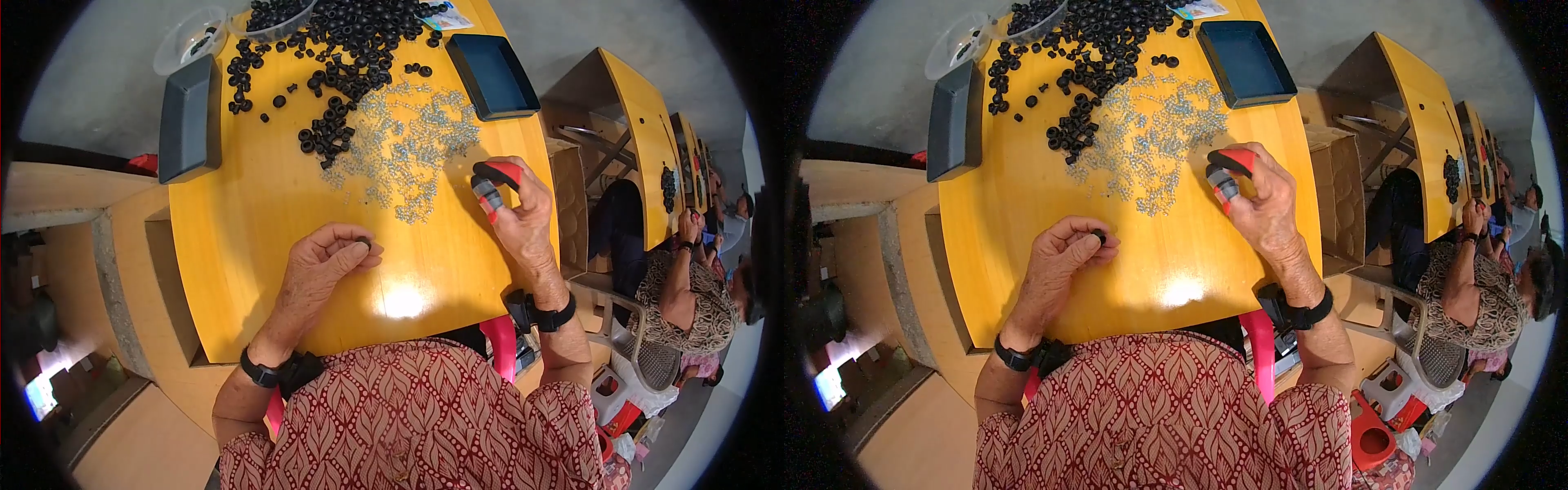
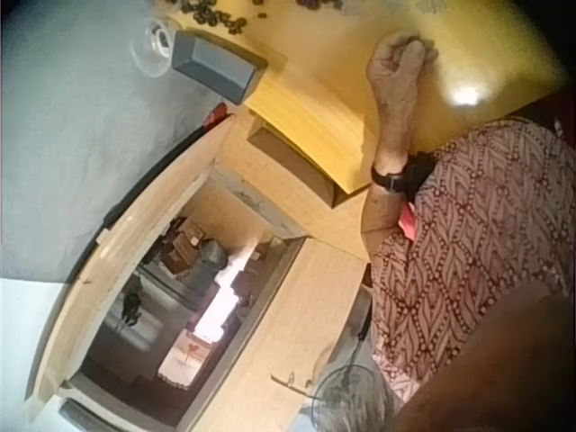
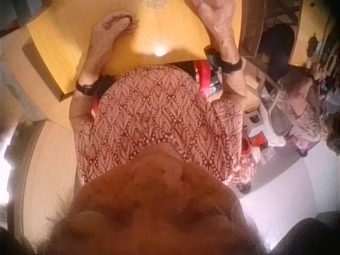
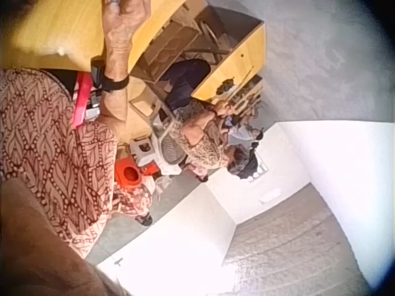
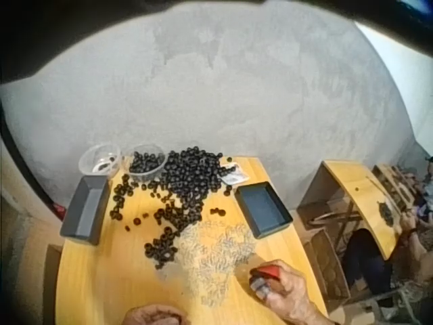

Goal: The person assembles small components by repeatedly fitting black rubber pieces onto the tip of a handheld tool by hand.

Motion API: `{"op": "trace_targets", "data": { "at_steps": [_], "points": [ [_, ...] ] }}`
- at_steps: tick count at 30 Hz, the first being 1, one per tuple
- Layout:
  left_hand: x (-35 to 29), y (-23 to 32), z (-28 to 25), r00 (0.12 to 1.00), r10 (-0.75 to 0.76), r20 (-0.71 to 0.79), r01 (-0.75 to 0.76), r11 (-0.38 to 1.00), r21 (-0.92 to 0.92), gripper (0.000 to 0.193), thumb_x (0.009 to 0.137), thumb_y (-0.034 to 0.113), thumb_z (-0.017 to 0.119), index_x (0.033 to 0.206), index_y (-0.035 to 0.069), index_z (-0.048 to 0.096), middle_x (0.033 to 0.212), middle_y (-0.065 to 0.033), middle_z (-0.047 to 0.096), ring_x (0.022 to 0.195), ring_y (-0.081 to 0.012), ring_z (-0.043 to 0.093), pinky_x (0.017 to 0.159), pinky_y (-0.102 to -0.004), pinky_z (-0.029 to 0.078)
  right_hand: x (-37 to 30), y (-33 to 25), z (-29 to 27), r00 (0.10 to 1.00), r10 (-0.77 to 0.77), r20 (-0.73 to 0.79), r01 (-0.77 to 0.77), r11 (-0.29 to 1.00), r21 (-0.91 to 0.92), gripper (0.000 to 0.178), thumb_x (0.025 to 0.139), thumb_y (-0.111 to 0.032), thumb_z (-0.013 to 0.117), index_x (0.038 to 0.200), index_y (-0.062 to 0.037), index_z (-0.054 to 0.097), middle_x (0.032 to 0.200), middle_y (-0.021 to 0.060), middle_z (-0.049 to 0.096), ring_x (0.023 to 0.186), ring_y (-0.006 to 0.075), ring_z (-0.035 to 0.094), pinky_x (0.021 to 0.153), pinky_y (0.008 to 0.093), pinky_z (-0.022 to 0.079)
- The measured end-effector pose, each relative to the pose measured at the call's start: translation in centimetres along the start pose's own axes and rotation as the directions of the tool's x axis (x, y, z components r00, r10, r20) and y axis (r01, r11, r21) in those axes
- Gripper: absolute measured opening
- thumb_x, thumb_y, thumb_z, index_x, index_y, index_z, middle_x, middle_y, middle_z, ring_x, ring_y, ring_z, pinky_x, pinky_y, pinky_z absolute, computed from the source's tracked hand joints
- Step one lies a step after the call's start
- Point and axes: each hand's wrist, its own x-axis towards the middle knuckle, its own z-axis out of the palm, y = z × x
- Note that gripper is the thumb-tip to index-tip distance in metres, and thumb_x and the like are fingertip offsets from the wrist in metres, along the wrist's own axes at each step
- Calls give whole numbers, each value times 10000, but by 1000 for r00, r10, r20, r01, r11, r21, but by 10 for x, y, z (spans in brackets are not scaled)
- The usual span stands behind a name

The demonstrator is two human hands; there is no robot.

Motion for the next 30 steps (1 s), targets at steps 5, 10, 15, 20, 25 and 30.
{"op": "trace_targets", "data": {
  "at_steps": [5,10,15,20,25,30],
  "points": [
    [1,2,1,1000,-3,5,3,1000,2,230,962,151,611,1136,1,619,1017,-91,689,915,-152,666,876,-292,532,-10,1,2,996,14,83,-15,1000,12,259,772,57,693,1022,16,638,937,143,650,859,294,668,781,326,537],
    [-1,1,2,1000,14,1,-14,1000,17,230,964,156,610,1130,-2,621,1023,-90,683,916,-153,662,877,-293,534,-18,14,-4,992,126,28,-128,990,59,254,793,56,685,1042,16,652,945,146,657,855,275,671,759,315,533],
    [0,0,1,1000,18,8,-18,1000,13,228,968,121,599,1148,-18,607,1037,-110,688,949,-175,666,891,-300,534,-18,8,-6,973,201,111,-198,980,-35,282,795,43,698,1073,29,657,980,167,657,878,289,668,769,323,531],
    [2,-2,4,1000,23,-9,-23,1000,7,229,974,164,600,1135,1,617,1009,-106,693,896,-163,674,855,-298,547,-1,10,8,993,55,107,-44,993,-106,270,774,22,712,1040,39,669,970,179,630,877,350,632,780,380,540],
    [0,-1,-1,999,9,-41,-10,1000,-25,229,982,200,595,1130,27,618,996,-99,699,857,-151,682,817,-292,556,4,9,13,986,-40,159,80,964,-254,230,745,38,707,973,47,674,931,182,618,844,353,623,758,389,531],
    [5,8,10,996,-83,15,84,972,-218,222,988,240,585,1102,50,609,992,-117,704,859,-148,692,807,-282,564,-9,-16,2,989,56,136,-52,998,-35,227,709,68,696,930,34,659,913,153,619,821,322,623,725,356,512]
  ]
}}
